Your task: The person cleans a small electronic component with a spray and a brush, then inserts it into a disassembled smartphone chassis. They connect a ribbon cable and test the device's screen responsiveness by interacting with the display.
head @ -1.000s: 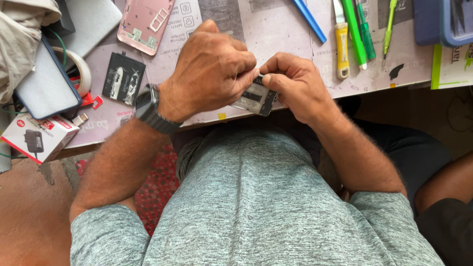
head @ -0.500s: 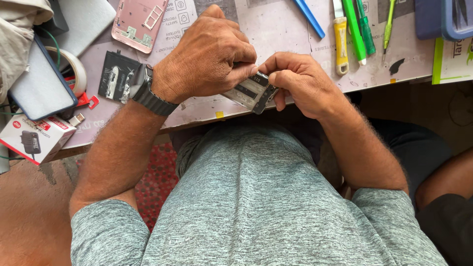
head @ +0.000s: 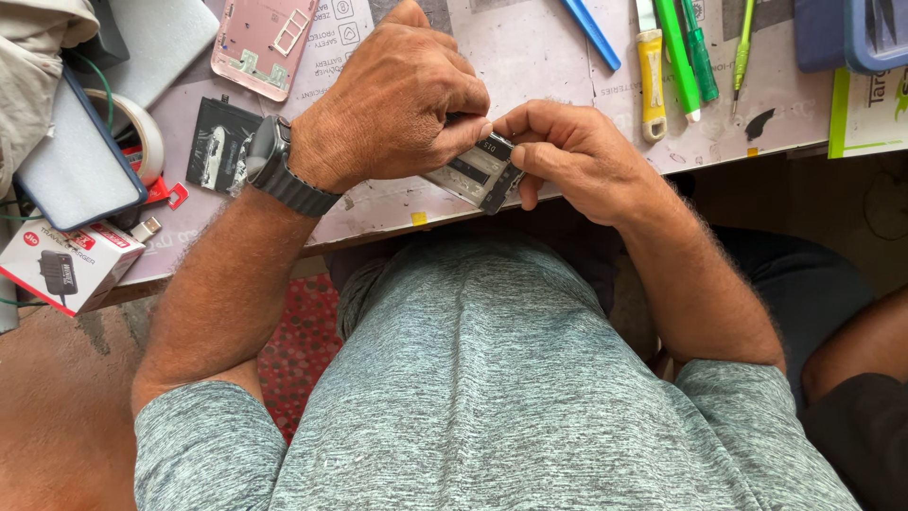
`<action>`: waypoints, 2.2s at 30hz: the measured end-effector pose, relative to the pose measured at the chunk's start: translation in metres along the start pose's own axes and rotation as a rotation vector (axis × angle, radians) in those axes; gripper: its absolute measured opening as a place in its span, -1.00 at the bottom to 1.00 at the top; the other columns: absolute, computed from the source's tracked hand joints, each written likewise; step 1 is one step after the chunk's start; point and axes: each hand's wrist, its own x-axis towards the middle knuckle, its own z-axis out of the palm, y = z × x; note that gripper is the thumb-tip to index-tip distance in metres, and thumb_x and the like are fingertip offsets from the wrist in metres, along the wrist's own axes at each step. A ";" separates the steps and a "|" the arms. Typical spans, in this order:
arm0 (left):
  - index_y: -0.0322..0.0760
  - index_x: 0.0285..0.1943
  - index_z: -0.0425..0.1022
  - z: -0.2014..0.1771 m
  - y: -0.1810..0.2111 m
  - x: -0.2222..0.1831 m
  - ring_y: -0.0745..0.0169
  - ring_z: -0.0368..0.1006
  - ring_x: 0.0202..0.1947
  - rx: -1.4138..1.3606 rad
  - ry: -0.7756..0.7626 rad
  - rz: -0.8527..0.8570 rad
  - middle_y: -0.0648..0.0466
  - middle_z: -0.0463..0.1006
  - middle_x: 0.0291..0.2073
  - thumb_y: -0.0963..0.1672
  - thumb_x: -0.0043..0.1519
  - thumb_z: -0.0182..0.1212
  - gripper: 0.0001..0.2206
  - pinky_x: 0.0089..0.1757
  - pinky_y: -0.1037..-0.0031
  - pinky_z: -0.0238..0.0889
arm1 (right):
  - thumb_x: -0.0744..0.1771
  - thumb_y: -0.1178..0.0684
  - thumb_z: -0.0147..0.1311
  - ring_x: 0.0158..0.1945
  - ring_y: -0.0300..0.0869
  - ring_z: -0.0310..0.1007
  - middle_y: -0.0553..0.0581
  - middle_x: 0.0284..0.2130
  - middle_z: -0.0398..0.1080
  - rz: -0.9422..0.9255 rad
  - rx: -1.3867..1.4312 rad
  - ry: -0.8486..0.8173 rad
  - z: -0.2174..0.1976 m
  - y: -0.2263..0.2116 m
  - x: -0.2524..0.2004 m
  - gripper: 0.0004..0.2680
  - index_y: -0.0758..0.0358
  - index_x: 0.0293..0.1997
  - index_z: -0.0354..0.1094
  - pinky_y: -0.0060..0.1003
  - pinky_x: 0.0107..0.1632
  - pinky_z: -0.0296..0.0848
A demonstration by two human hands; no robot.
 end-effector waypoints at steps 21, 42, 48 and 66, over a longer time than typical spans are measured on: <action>-0.19 -0.31 0.67 0.008 0.011 0.004 0.21 0.41 -0.44 -0.056 -0.029 -0.109 0.14 0.56 -0.53 -0.04 0.31 0.36 -0.80 -0.13 0.22 0.14 | 0.44 0.18 -0.09 -0.44 -0.37 0.48 0.14 -0.35 0.50 -0.013 -0.169 0.045 0.003 -0.002 -0.001 -0.82 0.41 0.13 0.36 -0.47 -0.39 0.56; -0.17 -0.38 0.63 0.008 0.015 0.004 0.23 0.35 -0.49 -0.028 0.000 -0.117 0.16 0.49 -0.60 -0.05 0.38 0.32 -0.74 -0.17 0.23 0.14 | 0.40 0.23 0.04 -0.51 -0.42 0.40 0.04 -0.43 0.46 -0.079 -0.153 0.133 0.010 0.000 0.000 -0.88 0.43 0.02 0.38 -0.53 -0.47 0.42; -0.25 -0.21 0.67 -0.009 0.013 0.003 0.14 0.44 -0.44 -0.126 -0.016 -0.120 0.07 0.58 -0.49 -0.14 0.34 0.25 -0.87 -0.15 0.20 0.15 | 0.40 0.21 0.06 -0.51 -0.41 0.41 0.09 -0.43 0.47 -0.054 -0.025 0.113 0.006 0.000 -0.003 -0.85 0.47 0.04 0.39 -0.54 -0.47 0.43; -0.26 -0.19 0.67 -0.019 0.012 0.000 0.02 0.56 -0.42 -0.244 0.000 -0.147 -0.04 0.63 -0.42 -0.20 0.22 0.34 -0.95 -0.28 0.24 0.40 | 0.38 0.24 0.04 -0.46 -0.39 0.42 0.10 -0.36 0.49 -0.178 -0.166 0.166 0.009 0.005 -0.001 -0.84 0.51 0.03 0.39 -0.53 -0.45 0.42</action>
